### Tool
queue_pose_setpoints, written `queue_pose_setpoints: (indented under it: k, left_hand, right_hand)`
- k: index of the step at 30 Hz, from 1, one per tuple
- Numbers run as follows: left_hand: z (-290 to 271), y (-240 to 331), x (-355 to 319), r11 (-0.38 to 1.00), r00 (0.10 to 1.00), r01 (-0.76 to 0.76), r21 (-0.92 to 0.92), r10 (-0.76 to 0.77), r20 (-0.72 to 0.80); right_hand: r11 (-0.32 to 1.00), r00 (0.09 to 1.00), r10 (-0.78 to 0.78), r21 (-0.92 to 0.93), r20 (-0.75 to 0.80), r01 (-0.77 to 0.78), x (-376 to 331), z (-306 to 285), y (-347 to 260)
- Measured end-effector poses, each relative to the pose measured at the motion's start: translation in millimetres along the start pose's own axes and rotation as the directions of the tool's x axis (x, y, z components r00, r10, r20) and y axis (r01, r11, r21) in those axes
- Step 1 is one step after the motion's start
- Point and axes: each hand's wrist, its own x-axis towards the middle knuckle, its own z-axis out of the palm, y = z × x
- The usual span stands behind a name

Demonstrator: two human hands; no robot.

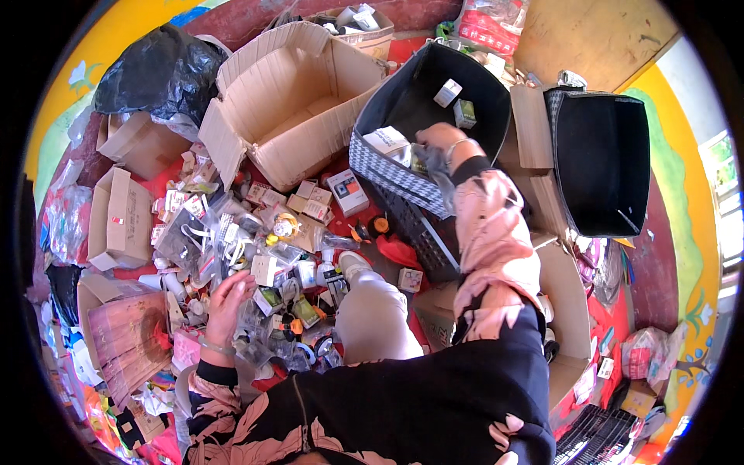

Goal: The person sits on the floor and wipes various small items with a grey cloth. They handle a small white box, a black and red circular device, and a blue and white box, wiping each one before placing them down or back into boxes.

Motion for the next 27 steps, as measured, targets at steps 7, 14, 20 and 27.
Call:
queue_pose_setpoints:
  k: [7,14,20,27]
  left_hand:
    - [-20,-29,-14,0.979,0.993,-0.05,0.197,0.071,-0.098]
    - [-39,-7,-18,0.932,0.928,-0.069,-0.357,-0.071,-0.365]
    - [-74,14,-45,0.791,0.895,-0.204,-0.577,-0.089,-0.438]
    - [-90,27,-72,0.766,0.89,-0.235,-0.598,-0.078,-0.449]
  right_hand:
    - [0.663,0.99,-0.142,0.743,0.003,0.093,-124,-70,-68]
    - [0.799,0.795,-0.513,0.518,0.324,0.305,-192,-26,-179]
    - [0.816,0.755,-0.575,0.158,0.316,0.556,-159,37,-236]
    - [0.851,0.791,-0.345,-0.187,0.505,0.49,-31,159,-176]
